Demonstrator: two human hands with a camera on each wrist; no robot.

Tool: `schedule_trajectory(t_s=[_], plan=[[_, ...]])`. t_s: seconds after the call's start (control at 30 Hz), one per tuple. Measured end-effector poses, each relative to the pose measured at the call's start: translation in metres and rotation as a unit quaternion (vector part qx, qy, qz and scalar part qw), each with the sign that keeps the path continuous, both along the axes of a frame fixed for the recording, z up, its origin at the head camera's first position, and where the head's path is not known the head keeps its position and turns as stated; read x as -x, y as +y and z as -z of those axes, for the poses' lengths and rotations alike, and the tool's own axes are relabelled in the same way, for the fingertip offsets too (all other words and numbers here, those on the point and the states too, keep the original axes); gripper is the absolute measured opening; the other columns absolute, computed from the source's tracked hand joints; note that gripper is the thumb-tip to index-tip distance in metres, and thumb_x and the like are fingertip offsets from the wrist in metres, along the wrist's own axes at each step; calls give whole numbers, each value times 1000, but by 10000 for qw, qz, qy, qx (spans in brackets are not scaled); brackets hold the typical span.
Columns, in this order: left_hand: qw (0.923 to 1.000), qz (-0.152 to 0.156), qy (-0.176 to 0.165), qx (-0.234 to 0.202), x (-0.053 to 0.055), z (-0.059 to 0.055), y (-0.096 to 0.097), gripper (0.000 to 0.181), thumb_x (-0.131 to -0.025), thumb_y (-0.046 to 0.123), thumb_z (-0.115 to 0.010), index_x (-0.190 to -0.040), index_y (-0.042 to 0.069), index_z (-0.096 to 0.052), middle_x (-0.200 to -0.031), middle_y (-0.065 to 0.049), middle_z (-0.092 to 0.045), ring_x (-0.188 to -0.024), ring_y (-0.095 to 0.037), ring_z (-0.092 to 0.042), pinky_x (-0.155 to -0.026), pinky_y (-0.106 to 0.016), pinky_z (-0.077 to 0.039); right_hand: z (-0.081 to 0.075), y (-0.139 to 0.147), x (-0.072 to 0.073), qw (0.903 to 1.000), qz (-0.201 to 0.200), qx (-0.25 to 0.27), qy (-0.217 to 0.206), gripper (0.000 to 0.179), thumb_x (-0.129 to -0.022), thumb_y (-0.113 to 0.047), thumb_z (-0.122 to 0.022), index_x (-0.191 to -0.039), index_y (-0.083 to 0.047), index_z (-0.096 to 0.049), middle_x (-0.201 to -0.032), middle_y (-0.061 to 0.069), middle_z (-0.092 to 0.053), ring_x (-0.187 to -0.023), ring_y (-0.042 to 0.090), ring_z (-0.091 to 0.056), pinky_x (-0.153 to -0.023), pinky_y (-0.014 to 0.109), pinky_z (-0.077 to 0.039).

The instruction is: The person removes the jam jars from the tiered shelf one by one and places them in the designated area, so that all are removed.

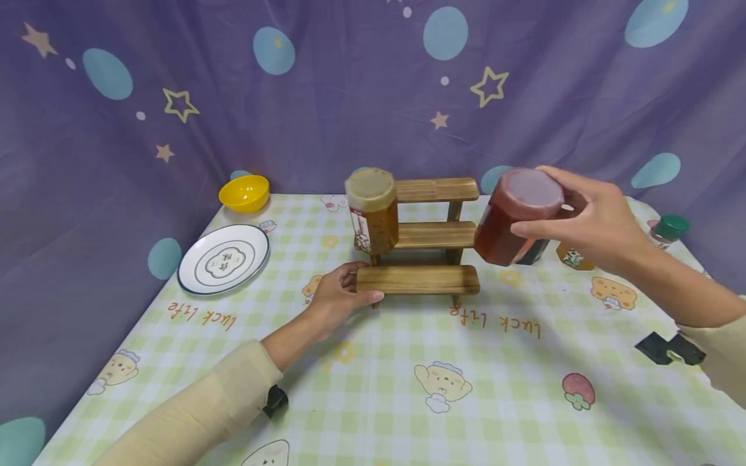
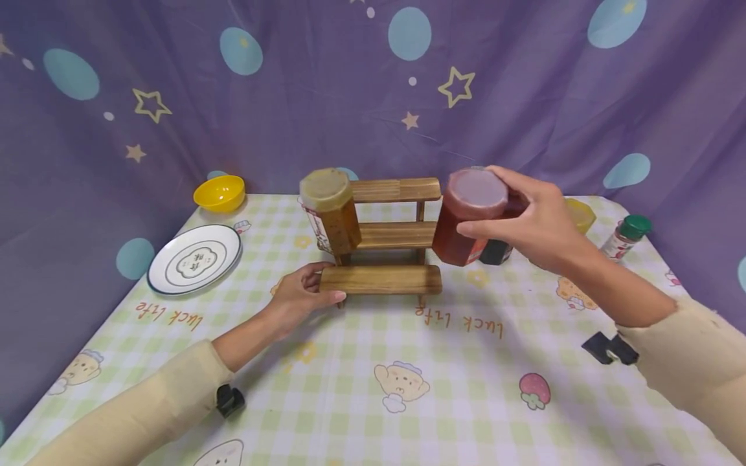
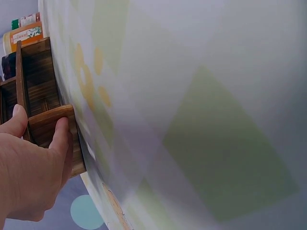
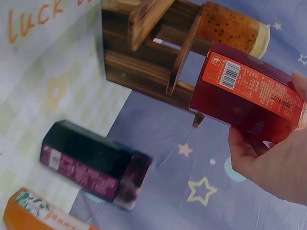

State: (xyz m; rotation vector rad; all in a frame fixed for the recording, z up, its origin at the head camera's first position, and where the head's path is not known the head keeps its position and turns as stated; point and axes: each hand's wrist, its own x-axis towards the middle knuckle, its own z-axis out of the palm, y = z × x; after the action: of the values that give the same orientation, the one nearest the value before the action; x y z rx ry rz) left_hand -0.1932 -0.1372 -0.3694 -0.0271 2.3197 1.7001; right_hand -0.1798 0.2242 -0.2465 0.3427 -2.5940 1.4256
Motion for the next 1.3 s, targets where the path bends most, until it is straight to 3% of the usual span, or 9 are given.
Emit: schedule_trajectory(t_s=[0.27, 0.77, 0.9, 0.97, 1.07, 1.13, 1.2, 1.3], plan=[[10000, 1, 6, -2, 0, 0, 0, 76, -77, 23, -83, -142, 18, -46, -154, -7, -33, -139, -28, -33, -108, -46, -37, 8, 19, -8, 9996, 112, -261, -2, 61, -78, -21, -82, -133, -24, -56, -112, -1, -62, -95, 1, -63, -64, 18, -53], [10000, -34, -2, -85, -1, 0, 1, 75, -77, 21, -83, -142, 16, -46, -152, -6, -35, -138, -27, -34, -108, -46, -37, 42, 38, -15, 9986, 348, -394, -16, 69, -76, -20, -84, -138, -23, -53, -113, -6, -61, -92, -6, -62, -69, 11, -51], [9999, -24, -12, -126, -2, -1, 1, 75, -77, 19, -83, -142, 17, -47, -152, -6, -35, -139, -26, -34, -108, -45, -37, 51, 41, -16, 9986, 431, -294, -126, 73, -76, -20, -84, -141, -18, -51, -111, -11, -61, -91, -9, -61, -70, 9, -50], [9999, -36, -26, -144, -2, -1, 1, 74, -77, 19, -83, -142, 17, -47, -152, -6, -35, -138, -26, -34, -108, -45, -37, 55, 43, -16, 9978, 509, -358, -209, 78, -76, -22, -84, -144, -18, -47, -109, -16, -60, -90, -12, -60, -64, 13, -51], [9999, -46, -16, -114, -2, 0, 1, 74, -77, 19, -83, -142, 17, -47, -152, -6, -36, -138, -26, -35, -109, -45, -37, 62, 45, -16, 9966, 592, -447, -371, 84, -75, -25, -85, -147, -19, -42, -111, -15, -60, -90, -14, -58, -57, 20, -50], [9999, -36, 20, -91, -1, 0, 1, 74, -77, 20, -83, -141, 17, -47, -152, -7, -35, -138, -27, -34, -109, -46, -37, 66, 46, -17, 9963, 561, -462, -455, 85, -76, -27, -84, -149, -18, -40, -117, -7, -60, -91, -14, -57, -57, 21, -51], [10000, -28, 49, -74, -1, 0, 1, 74, -77, 20, -83, -141, 17, -47, -152, -8, -35, -139, -28, -34, -109, -46, -36, 71, 46, -16, 9963, 541, -438, -500, 84, -76, -27, -84, -147, -18, -42, -120, -1, -59, -93, -14, -56, -61, 18, -51], [10000, -13, 77, -45, -1, 1, 1, 74, -77, 21, -83, -141, 17, -47, -152, -9, -36, -138, -29, -35, -108, -47, -37, 80, 46, -16, 9965, 517, -417, -510, 81, -76, -27, -84, -146, -17, -44, -120, -5, -59, -95, -15, -55, -66, 14, -51]])
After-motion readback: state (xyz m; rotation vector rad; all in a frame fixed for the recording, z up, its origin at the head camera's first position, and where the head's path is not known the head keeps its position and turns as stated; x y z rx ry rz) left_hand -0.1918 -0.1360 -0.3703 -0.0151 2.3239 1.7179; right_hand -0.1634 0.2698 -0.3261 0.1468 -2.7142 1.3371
